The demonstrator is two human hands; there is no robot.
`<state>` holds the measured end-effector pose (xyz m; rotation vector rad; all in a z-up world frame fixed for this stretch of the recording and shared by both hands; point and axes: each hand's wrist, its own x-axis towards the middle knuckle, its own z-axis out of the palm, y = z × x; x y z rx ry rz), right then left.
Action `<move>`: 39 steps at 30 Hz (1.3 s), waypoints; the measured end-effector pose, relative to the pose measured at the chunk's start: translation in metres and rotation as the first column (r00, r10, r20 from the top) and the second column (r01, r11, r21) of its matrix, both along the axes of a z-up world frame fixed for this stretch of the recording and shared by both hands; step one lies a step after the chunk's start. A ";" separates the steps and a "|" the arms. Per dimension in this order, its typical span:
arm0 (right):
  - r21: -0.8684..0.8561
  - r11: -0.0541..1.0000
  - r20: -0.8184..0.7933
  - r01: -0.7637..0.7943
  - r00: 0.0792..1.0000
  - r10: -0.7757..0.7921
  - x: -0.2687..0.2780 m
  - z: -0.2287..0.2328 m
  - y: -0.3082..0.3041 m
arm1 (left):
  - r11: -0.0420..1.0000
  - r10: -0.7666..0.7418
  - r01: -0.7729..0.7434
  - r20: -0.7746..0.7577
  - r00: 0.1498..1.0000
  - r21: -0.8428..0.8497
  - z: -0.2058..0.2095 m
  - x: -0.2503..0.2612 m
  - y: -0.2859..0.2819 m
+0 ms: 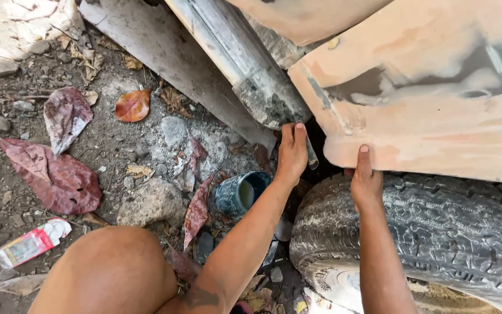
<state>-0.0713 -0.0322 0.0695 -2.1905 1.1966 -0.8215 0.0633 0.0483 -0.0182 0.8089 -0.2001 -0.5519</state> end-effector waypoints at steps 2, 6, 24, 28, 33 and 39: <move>-0.009 1.000 -0.002 -0.013 1.000 0.013 -0.008 -0.005 -0.012 | 0.997 -0.055 0.057 -0.034 0.998 0.059 0.001 -0.009 0.002; -0.030 0.997 0.001 -0.066 0.998 0.066 -0.014 -0.008 -0.032 | 0.990 -0.133 0.133 -0.010 0.991 0.042 0.014 -0.041 0.015; -0.033 0.999 -0.048 -0.031 0.998 0.029 0.012 0.013 0.024 | 0.978 -0.042 0.013 0.135 0.990 0.211 0.024 -0.035 -0.002; -0.004 0.999 -0.014 -0.049 0.999 0.049 0.012 0.014 0.024 | 0.977 0.003 -0.044 0.192 0.981 0.208 0.027 -0.041 0.004; -0.014 1.000 0.004 -0.015 1.000 0.015 -0.001 0.001 0.001 | 0.995 0.029 -0.052 0.259 0.965 0.083 0.021 -0.049 0.006; -0.061 0.995 -0.129 0.081 0.988 -0.088 0.023 0.025 0.049 | 0.961 -0.076 0.009 0.231 0.970 0.277 0.036 -0.031 0.016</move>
